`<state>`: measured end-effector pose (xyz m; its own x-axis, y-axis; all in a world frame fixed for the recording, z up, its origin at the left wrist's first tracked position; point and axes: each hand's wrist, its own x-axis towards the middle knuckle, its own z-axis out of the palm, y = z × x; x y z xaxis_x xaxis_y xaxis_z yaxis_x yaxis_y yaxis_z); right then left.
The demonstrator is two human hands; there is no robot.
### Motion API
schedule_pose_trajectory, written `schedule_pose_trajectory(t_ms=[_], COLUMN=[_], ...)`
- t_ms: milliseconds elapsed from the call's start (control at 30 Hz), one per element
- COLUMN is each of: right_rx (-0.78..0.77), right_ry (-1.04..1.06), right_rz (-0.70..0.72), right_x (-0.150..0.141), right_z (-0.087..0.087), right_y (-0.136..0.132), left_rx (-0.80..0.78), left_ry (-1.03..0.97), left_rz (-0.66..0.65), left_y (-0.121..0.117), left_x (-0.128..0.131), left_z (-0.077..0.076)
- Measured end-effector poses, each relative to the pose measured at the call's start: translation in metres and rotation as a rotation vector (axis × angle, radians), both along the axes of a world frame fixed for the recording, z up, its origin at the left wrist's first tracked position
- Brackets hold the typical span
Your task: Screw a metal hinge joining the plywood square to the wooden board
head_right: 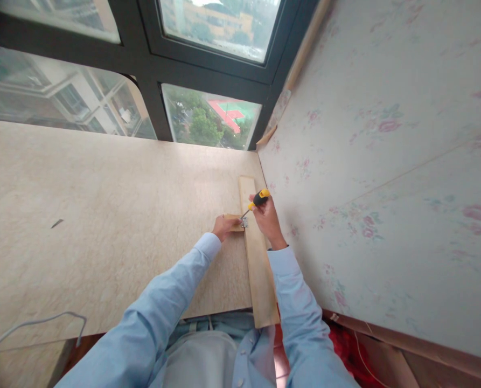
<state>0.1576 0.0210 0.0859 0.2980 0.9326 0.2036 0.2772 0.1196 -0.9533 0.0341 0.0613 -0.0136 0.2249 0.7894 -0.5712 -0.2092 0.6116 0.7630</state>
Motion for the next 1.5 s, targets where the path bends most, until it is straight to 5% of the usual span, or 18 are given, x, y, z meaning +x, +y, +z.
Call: schedule_pose_trajectory(t_ms=[200,467,667,933,1167,1400,1500], right_rx=[-0.042,0.024,-0.074,0.007,-0.130,-0.096,-0.131], right_ry=[-0.350,-0.006,-0.335,-0.018,-0.383,0.033,-0.002], right_rz=[-0.271,0.013,-0.273,0.047,-0.294,0.073,0.082], right_x=[-0.003,-0.004,-0.007,-0.005,-0.004,0.003,0.005], right_z=[0.007,-0.006,0.001,-0.005,0.005,0.000,0.006], right_y=[-0.004,-0.001,0.002,0.003,0.007,0.000,-0.004], left_rx=[0.004,-0.019,-0.026,-0.016,-0.009,-0.025,-0.026], left_ry=[-0.004,-0.019,-0.016,-0.042,-0.046,-0.067,-0.064], left_rz=[0.004,0.015,0.009,0.020,0.039,0.054,0.049], left_y=[-0.001,-0.001,-0.001,-0.001,-0.002,-0.001,-0.001], left_x=[-0.002,-0.002,-0.001,-0.002,-0.002,-0.002,-0.001], left_z=[0.003,0.004,0.004,0.005,0.006,0.005,0.004])
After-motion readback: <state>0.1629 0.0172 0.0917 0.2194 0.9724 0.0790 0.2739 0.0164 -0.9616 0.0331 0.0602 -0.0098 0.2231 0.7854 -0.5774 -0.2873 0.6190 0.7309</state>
